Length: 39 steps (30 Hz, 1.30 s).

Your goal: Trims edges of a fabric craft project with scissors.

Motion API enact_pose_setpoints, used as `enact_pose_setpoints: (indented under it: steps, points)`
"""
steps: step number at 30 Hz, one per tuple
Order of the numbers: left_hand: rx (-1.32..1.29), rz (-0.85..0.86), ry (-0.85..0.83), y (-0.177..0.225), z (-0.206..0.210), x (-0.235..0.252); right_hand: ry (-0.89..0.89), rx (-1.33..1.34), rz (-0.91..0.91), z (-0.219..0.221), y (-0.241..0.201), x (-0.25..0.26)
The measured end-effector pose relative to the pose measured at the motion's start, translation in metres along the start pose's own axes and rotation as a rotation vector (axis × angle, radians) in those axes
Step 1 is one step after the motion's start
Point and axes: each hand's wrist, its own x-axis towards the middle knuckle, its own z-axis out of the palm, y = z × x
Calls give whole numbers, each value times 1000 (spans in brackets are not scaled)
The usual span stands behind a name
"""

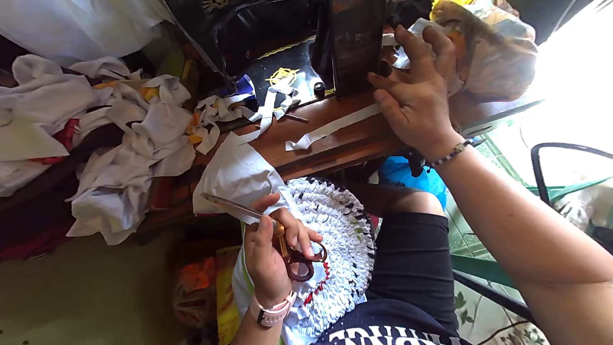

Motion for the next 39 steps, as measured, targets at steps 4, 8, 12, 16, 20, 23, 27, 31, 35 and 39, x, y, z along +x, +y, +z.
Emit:
enact_pose_setpoints:
  steps: [4,8,12,16,20,23,27,31,35,39]
  points:
    - [3,-2,4,0,-1,0,-22,-10,9,0,-1,0]
    - [1,-2,-4,-1,-1,0,-41,-20,12,-2,-1,-1]
    - [-8,-2,-1,-1,-2,0,-45,-28,13,-2,-2,-2]
    - [-12,-2,5,0,-2,0,-55,-17,20,-3,-2,-2]
    - [-17,-1,4,-1,-1,0,-64,-29,20,-3,-2,-2]
    - [-19,-2,5,-1,-1,0,-61,-33,24,-3,-2,-2]
    - [-20,-5,11,0,0,0,-51,-40,20,-3,-1,-2]
    - [-23,-4,8,0,0,0,-43,-41,29,-2,-1,-2]
    - [-17,-4,16,0,1,0,-51,-55,44,-2,-2,-1]
    - [-18,-6,17,0,1,0,-51,-70,44,-2,-2,-1]
